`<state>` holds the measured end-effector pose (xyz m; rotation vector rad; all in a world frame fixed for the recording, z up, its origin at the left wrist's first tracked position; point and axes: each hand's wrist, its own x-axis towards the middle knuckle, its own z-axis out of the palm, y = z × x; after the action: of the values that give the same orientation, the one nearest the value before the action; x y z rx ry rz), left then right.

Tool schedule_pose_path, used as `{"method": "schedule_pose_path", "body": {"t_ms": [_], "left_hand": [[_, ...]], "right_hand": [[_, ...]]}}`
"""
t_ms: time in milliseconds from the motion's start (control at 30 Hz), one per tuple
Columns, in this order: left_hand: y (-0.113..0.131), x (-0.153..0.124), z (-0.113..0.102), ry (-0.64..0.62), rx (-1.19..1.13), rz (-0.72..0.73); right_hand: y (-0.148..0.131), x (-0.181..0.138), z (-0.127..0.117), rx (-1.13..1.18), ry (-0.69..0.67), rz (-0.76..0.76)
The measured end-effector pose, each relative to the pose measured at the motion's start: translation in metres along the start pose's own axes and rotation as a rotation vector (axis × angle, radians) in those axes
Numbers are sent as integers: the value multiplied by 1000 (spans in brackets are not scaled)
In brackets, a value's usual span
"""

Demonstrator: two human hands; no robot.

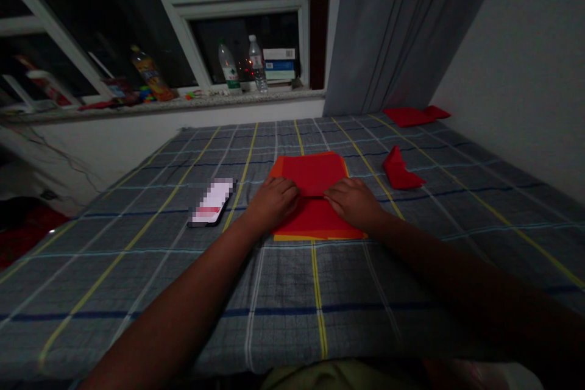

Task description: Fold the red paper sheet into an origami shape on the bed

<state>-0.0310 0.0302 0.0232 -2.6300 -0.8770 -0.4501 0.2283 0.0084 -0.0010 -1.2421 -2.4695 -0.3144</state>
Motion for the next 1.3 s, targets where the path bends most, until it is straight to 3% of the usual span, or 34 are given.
{"method": "schedule_pose_path", "body": {"t_ms": [167,300,467,667,900,1133,1300], "left_hand": [[-10,-2,1,-63,-25,-7],[-17,-4,-2,-183,-32,-39],[-16,-7,-5,-321,-168,3],[-12,-11,5,-274,-348,-154],[-5,-11,12,-279,-603,-407],[-8,-11,14,-195,-756,-434],[-12,-13,18,-207,-822,-491]], "right_hand": [[2,0,0,-8,-20,1],[4,0,2,-14,-59,-1],[5,0,13,94,-125,-136],[6,-1,20,190,-72,-214],[3,-3,21,177,-56,-63],[-2,-3,19,205,-99,165],[-1,-2,22,203,-93,267]]}}
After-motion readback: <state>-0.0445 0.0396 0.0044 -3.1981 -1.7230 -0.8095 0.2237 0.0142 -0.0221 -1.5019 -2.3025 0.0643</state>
